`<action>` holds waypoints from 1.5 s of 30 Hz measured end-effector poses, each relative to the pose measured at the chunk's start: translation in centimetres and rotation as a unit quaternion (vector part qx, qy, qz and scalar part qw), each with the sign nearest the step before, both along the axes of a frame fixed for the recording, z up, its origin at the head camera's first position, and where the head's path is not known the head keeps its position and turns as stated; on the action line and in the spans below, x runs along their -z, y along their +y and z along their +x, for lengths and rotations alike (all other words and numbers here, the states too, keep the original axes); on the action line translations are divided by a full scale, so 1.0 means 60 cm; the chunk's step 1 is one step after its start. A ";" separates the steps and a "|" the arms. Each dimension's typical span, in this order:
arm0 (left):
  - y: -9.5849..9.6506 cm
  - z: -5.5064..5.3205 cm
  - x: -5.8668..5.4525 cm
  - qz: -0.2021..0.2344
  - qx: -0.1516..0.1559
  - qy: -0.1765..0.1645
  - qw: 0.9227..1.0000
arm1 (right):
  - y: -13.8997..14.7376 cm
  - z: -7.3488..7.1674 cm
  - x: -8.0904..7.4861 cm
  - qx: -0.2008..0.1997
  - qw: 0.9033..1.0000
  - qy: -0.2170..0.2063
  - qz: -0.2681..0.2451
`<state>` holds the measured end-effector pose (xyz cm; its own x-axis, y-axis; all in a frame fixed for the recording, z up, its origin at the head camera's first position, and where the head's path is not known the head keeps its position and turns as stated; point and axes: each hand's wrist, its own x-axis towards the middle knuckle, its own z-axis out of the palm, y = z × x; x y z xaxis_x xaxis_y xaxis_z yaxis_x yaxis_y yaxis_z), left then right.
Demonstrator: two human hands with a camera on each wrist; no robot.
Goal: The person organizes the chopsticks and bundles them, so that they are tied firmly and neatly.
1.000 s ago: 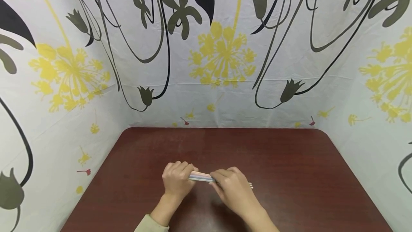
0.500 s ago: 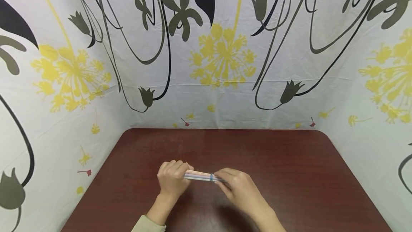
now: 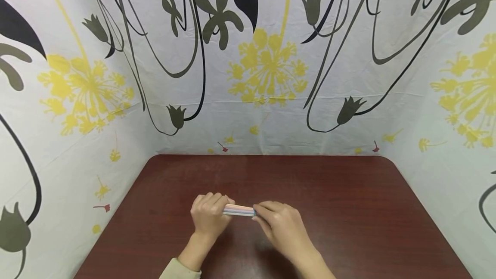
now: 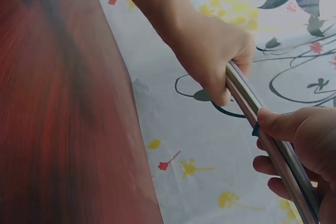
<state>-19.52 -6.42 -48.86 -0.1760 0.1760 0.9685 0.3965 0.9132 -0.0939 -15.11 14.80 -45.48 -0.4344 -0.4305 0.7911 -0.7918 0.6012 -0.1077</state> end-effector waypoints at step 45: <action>0.002 -0.006 0.013 -0.007 -0.008 -0.004 1.000 | -0.015 -0.013 0.015 -0.031 0.996 -0.074 -0.037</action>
<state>-19.86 -6.27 -49.62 -0.1876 0.1867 0.9643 0.3827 0.9181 -0.1033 -15.87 13.89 -46.40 -0.5229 -0.4031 0.7510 -0.7990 0.5386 -0.2672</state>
